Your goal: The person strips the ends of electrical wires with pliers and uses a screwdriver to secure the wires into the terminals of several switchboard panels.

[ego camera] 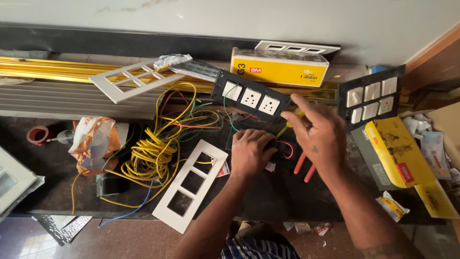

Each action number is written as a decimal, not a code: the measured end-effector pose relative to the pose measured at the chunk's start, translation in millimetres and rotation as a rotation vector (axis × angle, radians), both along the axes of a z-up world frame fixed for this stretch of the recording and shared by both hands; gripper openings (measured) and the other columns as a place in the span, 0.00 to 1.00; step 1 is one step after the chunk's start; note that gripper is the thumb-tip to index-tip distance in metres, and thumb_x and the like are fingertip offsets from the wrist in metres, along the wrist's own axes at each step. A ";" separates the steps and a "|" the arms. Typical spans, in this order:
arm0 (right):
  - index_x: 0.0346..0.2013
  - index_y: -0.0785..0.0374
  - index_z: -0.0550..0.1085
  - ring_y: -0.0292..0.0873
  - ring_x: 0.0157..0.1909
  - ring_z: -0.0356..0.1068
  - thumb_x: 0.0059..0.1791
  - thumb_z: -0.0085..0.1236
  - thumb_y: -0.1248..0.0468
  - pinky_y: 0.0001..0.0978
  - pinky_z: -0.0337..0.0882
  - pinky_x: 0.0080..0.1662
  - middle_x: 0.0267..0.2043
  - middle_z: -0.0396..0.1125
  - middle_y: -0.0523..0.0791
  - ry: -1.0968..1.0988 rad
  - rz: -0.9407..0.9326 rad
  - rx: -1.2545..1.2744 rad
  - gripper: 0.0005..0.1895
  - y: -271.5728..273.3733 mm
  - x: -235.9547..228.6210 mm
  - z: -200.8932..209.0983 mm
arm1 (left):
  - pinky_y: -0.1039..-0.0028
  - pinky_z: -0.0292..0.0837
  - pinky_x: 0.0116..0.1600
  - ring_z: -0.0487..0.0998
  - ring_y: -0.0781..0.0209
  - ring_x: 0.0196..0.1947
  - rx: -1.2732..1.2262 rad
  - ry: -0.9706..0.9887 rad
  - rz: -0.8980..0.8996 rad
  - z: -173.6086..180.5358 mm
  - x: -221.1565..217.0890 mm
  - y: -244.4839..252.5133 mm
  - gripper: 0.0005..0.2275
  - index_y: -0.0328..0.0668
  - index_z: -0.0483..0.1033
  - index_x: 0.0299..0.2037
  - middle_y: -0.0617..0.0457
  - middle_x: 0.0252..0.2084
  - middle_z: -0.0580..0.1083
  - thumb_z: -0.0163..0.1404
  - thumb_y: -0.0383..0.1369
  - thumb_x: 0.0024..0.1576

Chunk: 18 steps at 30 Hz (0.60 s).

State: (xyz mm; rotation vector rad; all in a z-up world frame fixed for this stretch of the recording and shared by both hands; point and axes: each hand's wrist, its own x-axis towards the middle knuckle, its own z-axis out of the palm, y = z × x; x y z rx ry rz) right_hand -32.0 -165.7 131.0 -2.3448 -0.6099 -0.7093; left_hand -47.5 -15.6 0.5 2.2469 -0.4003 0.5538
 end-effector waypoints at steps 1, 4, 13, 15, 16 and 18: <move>0.57 0.66 0.75 0.50 0.37 0.76 0.51 0.67 0.66 0.41 0.74 0.42 0.38 0.75 0.52 -0.012 -0.030 -0.038 0.20 2.1 -0.1 2.1 | 0.57 0.64 0.60 0.76 0.54 0.52 0.000 -0.007 0.001 -0.1 0.2 0.3 0.17 0.47 0.80 0.46 0.55 0.47 0.79 0.62 0.38 0.47; 0.56 0.72 0.73 0.56 0.42 0.75 0.48 0.64 0.70 0.44 0.73 0.45 0.42 0.74 0.57 -0.193 -0.030 -0.129 0.22 6.2 -4.5 9.1 | 0.57 0.63 0.60 0.76 0.54 0.52 0.014 0.012 -0.002 0.4 -0.5 1.4 0.16 0.47 0.80 0.46 0.55 0.46 0.79 0.62 0.38 0.48; 0.50 0.65 0.78 0.52 0.37 0.74 0.52 0.67 0.62 0.43 0.73 0.40 0.38 0.72 0.50 -0.050 -0.114 -0.092 0.14 4.5 -8.1 -0.7 | 0.58 0.63 0.61 0.76 0.55 0.52 0.012 0.014 -0.004 1.7 -2.4 1.3 0.16 0.47 0.81 0.46 0.55 0.48 0.79 0.62 0.38 0.48; 0.42 0.64 0.79 0.53 0.36 0.72 0.50 0.69 0.59 0.45 0.72 0.39 0.36 0.70 0.50 -0.033 -0.161 -0.241 0.13 4.9 -4.5 1.6 | 0.58 0.63 0.61 0.76 0.55 0.53 0.013 0.010 -0.002 1.2 -1.7 1.2 0.16 0.47 0.80 0.46 0.55 0.48 0.79 0.62 0.38 0.48; 0.38 0.64 0.79 0.53 0.34 0.72 0.48 0.70 0.57 0.45 0.72 0.37 0.35 0.69 0.50 0.036 -0.159 -0.306 0.14 2.7 -2.8 5.3 | 0.58 0.63 0.62 0.76 0.55 0.53 0.013 0.009 -0.001 0.6 -2.2 1.2 0.16 0.47 0.80 0.46 0.55 0.48 0.79 0.62 0.38 0.48; 0.32 0.63 0.80 0.54 0.33 0.72 0.42 0.72 0.54 0.46 0.72 0.35 0.32 0.67 0.50 0.120 -0.082 -0.451 0.16 -3.2 3.5 16.6 | 0.58 0.63 0.62 0.76 0.54 0.53 0.010 0.007 -0.001 -0.4 -2.4 1.5 0.16 0.47 0.80 0.46 0.55 0.48 0.79 0.62 0.38 0.48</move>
